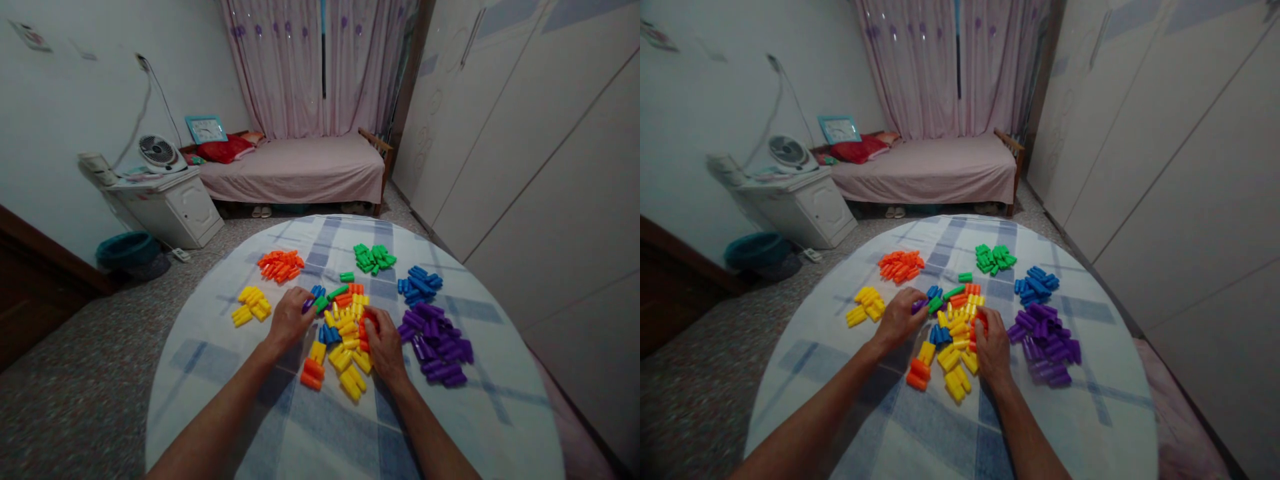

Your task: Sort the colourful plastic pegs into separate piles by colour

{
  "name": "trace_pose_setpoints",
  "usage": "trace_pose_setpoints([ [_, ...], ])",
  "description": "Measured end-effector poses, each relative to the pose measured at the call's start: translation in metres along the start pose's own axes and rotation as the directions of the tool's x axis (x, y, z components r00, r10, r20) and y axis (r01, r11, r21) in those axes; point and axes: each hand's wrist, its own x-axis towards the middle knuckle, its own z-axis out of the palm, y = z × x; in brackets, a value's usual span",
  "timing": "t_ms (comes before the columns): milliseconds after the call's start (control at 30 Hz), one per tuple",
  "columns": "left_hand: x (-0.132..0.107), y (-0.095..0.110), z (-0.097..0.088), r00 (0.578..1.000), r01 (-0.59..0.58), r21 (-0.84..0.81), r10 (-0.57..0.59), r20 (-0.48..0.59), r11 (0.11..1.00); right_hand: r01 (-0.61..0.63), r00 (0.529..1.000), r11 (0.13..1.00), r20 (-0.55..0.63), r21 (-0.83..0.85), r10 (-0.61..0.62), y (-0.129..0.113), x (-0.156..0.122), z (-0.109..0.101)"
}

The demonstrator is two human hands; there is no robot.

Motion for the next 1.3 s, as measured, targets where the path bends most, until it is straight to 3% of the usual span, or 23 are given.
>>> trace_pose_setpoints([
  [167, -0.011, 0.017, 0.014, 0.999, -0.027, -0.023, 0.027, 0.032, 0.999, 0.003, 1.0, 1.0, -0.003, 0.004, -0.003, -0.001, 0.0, 0.0],
  [333, 0.018, 0.027, 0.021, 0.996, -0.079, 0.0, 0.079, -0.039, 0.997, -0.004, 1.0, 1.0, -0.021, 0.025, 0.005, -0.002, 0.0, 0.0],
  [467, 0.051, 0.049, 0.031, 0.987, -0.116, 0.08, 0.106, 0.124, 0.99, -0.004, 0.999, 0.999, -0.032, 0.048, 0.006, -0.004, 0.0, -0.001],
  [600, 0.076, 0.07, 0.048, 0.934, -0.164, 0.144, 0.106, 0.342, 0.976, -0.015, 1.0, 0.998, -0.015, 0.066, 0.016, -0.004, 0.0, -0.001],
  [700, 0.086, 0.077, 0.058, 0.912, -0.16, 0.134, 0.095, 0.4, 0.978, -0.017, 1.0, 0.998, -0.004, 0.068, 0.017, -0.002, 0.0, -0.001],
  [900, 0.095, 0.073, 0.07, 0.917, -0.049, 0.079, 0.013, 0.399, 0.996, 0.001, 1.0, 0.998, -0.002, 0.064, -0.001, 0.0, 0.0, -0.001],
  [1067, 0.096, 0.06, 0.066, 0.931, 0.068, -0.125, -0.018, 0.364, 0.99, -0.011, 1.0, 0.998, -0.01, 0.065, 0.012, -0.001, 0.0, -0.001],
  [1300, 0.089, 0.04, 0.046, 0.956, 0.21, -0.474, -0.077, 0.283, 0.855, -0.015, 1.0, 0.997, -0.021, 0.069, 0.017, -0.001, 0.0, -0.001],
])
